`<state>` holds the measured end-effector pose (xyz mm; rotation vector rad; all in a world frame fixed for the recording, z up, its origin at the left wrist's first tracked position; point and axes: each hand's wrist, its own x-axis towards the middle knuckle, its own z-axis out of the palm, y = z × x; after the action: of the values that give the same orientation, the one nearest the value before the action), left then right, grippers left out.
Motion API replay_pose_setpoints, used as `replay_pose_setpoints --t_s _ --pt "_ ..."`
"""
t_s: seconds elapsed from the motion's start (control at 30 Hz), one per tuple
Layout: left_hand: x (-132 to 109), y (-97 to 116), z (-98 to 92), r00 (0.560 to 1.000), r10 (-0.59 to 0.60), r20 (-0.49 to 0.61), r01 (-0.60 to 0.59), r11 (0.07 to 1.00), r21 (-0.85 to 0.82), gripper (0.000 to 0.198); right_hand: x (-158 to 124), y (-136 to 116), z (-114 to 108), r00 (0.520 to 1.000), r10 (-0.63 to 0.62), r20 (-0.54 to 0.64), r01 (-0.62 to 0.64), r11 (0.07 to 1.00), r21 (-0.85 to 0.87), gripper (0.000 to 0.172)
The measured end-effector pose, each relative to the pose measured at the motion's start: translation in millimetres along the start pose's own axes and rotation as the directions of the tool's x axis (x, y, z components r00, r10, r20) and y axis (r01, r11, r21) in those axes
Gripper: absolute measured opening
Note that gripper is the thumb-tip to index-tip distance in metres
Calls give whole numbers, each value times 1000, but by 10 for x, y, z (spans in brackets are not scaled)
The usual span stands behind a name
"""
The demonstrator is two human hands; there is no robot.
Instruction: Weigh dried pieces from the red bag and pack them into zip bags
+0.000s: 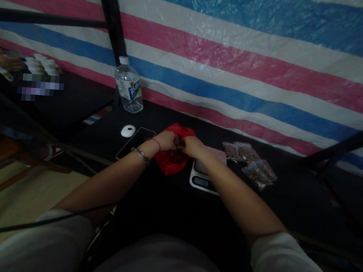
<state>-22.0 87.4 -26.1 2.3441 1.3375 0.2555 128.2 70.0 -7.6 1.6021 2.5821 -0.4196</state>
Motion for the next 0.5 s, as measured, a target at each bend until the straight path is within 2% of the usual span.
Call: replay_pose_setpoints --t_s 0.1,0.2,0.37,0.5 --pt "-2 -14 -24 995 -52 87 54 998 -28 19 20 37 14 1000 -12 3 12 998 64 21" --pt "0 -43 -25 993 -71 97 82 990 -115 21 28 44 29 1000 -11 2 11 997 77 20" --pt "12 -84 -25 999 -26 25 32 967 -251 25 38 79 44 998 14 -56 -5 988 154 22" --pt "-12 -72 -96 998 19 -57 -37 946 -322 33 46 161 85 995 10 -101 23 945 325 23"
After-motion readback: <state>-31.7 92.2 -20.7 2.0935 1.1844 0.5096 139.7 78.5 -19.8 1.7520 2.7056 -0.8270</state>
